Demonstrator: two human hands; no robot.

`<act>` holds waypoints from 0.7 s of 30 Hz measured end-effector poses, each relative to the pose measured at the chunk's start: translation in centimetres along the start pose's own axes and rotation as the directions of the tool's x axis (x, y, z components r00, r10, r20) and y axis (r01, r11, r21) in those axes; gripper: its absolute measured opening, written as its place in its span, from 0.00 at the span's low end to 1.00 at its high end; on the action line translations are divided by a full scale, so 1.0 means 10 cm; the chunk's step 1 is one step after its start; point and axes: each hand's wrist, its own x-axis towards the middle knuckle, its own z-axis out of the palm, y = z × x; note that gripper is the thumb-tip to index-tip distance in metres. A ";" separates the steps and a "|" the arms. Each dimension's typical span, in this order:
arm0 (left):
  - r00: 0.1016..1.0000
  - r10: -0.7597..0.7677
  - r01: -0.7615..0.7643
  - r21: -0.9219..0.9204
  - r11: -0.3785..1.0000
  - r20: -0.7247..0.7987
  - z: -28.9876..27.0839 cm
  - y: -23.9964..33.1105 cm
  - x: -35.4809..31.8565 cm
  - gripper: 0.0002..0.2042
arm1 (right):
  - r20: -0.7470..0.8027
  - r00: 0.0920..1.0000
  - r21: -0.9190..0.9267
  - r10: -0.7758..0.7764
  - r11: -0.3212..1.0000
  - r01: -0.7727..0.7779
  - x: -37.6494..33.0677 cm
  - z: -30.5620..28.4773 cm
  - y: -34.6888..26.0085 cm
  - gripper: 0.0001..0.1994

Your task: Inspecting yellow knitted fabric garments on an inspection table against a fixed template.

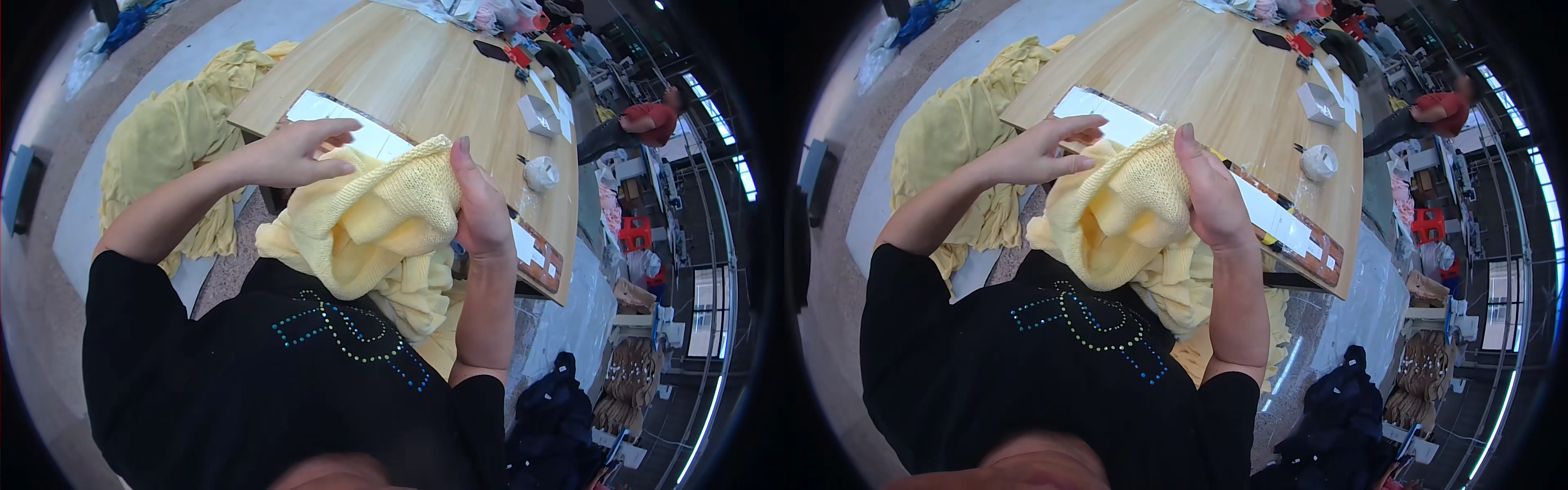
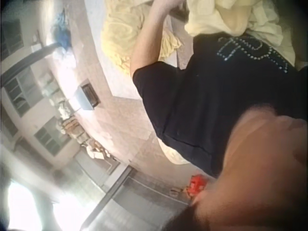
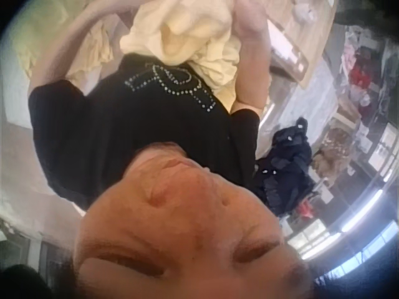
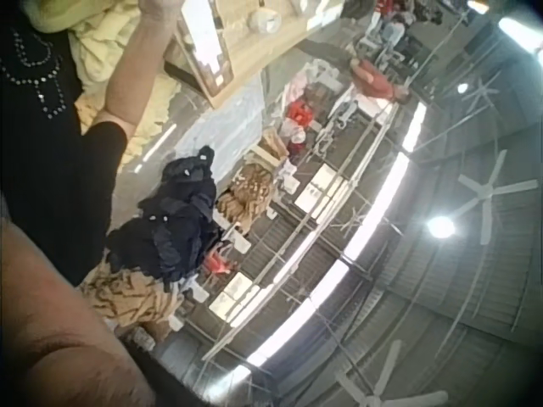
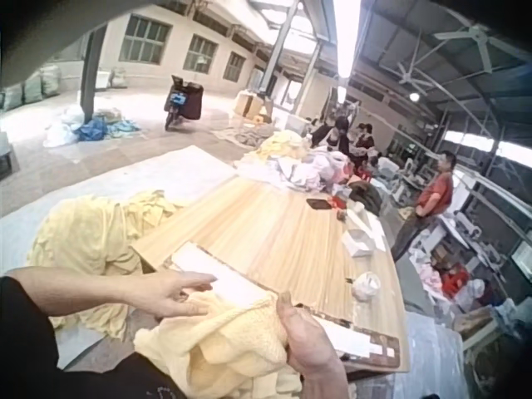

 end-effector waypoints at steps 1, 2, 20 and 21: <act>0.999 0.038 -0.044 -0.405 0.913 -0.022 0.06 0.17 0.06 0.22 | 0.027 1.000 -0.072 0.002 0.997 0.000 0.05 0.05 0.04 0.26; 0.999 0.026 -0.033 -0.402 0.915 -0.023 0.11 0.33 0.10 0.22 | 0.035 0.999 -0.064 0.009 0.998 -0.006 0.08 0.06 0.07 0.26; 0.970 0.167 -0.140 0.157 0.978 -0.175 -0.27 0.72 0.25 0.13 | 0.129 0.990 -0.169 0.051 0.985 -0.029 0.24 -0.25 0.11 0.23; 0.970 0.170 -0.142 0.163 0.976 -0.173 -0.29 0.78 0.27 0.13 | 0.101 0.994 -0.169 -0.046 0.984 0.063 0.36 -0.25 -0.02 0.22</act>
